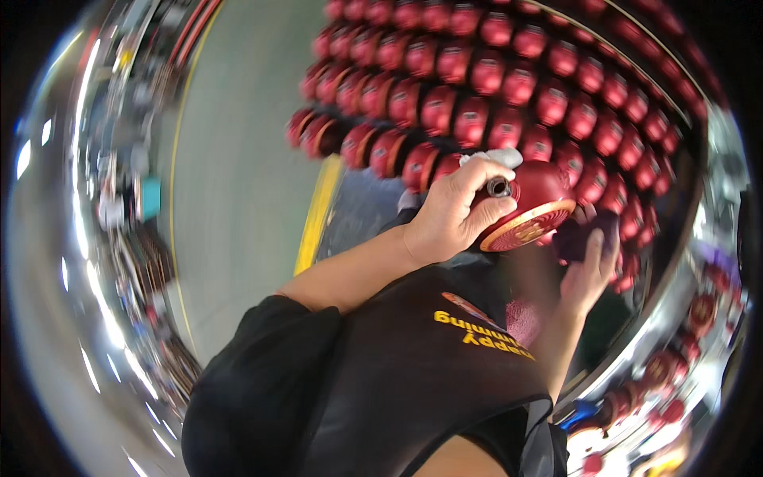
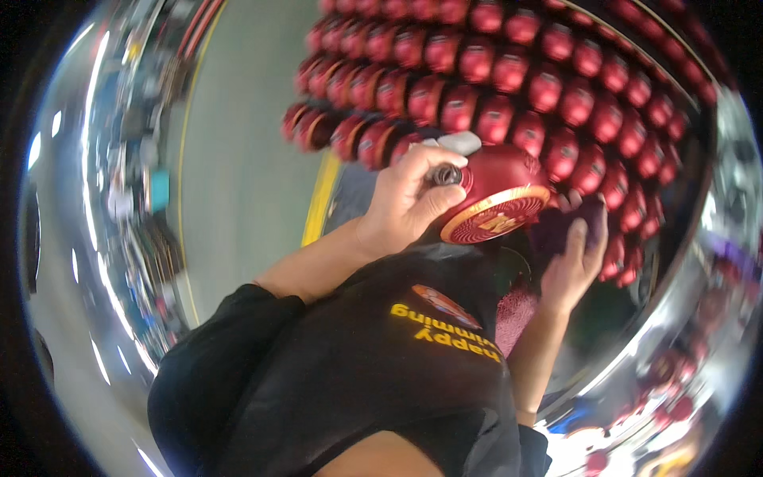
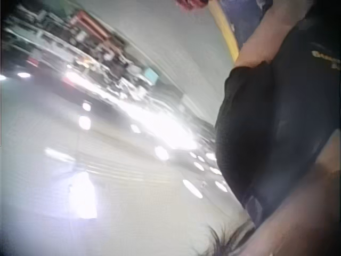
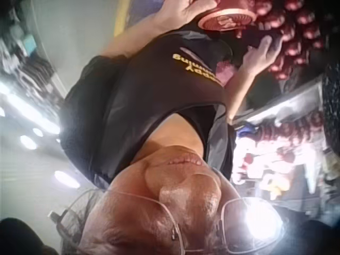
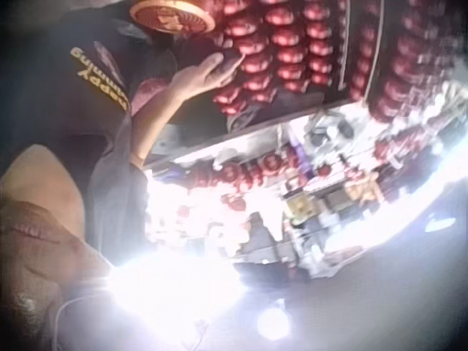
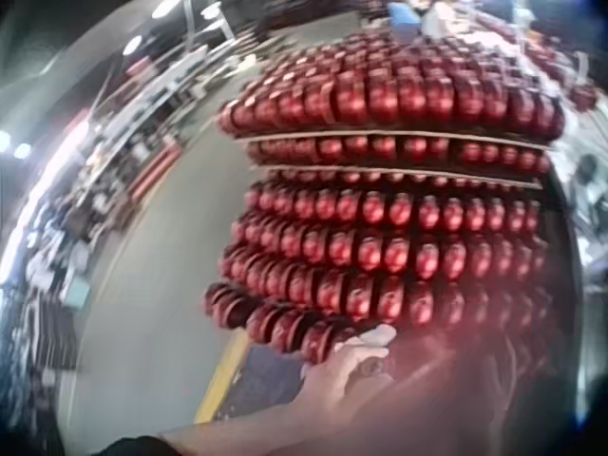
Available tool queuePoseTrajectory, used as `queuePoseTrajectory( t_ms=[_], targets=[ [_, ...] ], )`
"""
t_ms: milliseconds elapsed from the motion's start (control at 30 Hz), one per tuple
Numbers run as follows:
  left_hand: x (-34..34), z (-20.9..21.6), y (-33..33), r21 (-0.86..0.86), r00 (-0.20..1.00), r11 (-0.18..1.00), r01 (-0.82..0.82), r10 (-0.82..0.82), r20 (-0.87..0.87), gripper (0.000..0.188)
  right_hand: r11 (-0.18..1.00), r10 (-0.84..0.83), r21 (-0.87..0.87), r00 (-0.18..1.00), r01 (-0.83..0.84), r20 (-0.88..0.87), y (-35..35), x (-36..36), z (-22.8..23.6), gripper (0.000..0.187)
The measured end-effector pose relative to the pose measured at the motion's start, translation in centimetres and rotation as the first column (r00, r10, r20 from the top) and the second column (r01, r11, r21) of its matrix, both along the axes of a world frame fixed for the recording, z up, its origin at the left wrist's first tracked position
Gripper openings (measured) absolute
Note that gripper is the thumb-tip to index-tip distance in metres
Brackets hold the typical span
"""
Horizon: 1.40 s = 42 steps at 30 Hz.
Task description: The person wipes the surface of numerous red decorative items arranged on a rack using a cloth. They then move a large black board and continue wiping additional items on a metal table before handling paper sheets.
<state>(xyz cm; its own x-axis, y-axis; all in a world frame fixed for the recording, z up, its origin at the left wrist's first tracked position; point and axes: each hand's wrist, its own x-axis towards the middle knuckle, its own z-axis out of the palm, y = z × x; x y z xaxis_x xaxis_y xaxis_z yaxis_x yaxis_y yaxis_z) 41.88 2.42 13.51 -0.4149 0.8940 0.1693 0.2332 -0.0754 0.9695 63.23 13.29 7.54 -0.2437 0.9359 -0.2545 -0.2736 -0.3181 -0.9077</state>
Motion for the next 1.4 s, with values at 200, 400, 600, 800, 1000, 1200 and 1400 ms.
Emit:
queuePoseTrajectory(
  t_ms=[200,400,600,800,1000,1200,1400],
  targets=[
    [-9.8,-1.6,-16.1,-0.323,0.859,0.818,-0.475,0.352,-0.372,0.028,0.969,0.238,-0.114,0.952,-0.220,0.192,-3.8,-3.5,-1.5,0.041],
    [-19.8,-8.5,-24.9,-0.236,0.660,0.712,-0.661,0.403,-0.634,0.027,0.916,0.396,-0.170,0.883,-0.362,0.252,-5.3,-9.2,-2.5,0.037],
    [-25.2,-16.5,-26.2,-0.220,0.673,0.729,-0.648,0.414,-0.613,0.029,0.858,0.512,-0.178,0.786,-0.481,0.347,-6.7,-14.8,-3.3,0.035],
    [-27.3,-21.6,-24.8,-0.176,0.669,0.730,-0.660,0.466,-0.578,0.028,0.827,0.562,-0.248,0.730,-0.505,0.388,-7.5,-17.6,-4.7,0.038],
    [-29.0,-25.6,-23.3,-0.230,0.696,0.722,-0.653,0.451,-0.559,0.028,0.812,0.579,-0.240,0.680,-0.532,0.450,-7.4,-18.9,-5.5,0.037],
    [-30.1,-28.6,-21.8,-0.218,0.712,0.738,-0.638,0.458,-0.533,0.029,0.799,0.590,-0.245,0.634,-0.550,0.500,-7.5,-19.7,-6.4,0.037],
    [-30.0,-30.4,-21.4,-0.287,0.741,0.726,-0.626,0.438,-0.508,0.029,0.764,0.624,-0.258,0.576,-0.592,0.528,-8.2,-20.8,-6.6,0.038]
  ],
)
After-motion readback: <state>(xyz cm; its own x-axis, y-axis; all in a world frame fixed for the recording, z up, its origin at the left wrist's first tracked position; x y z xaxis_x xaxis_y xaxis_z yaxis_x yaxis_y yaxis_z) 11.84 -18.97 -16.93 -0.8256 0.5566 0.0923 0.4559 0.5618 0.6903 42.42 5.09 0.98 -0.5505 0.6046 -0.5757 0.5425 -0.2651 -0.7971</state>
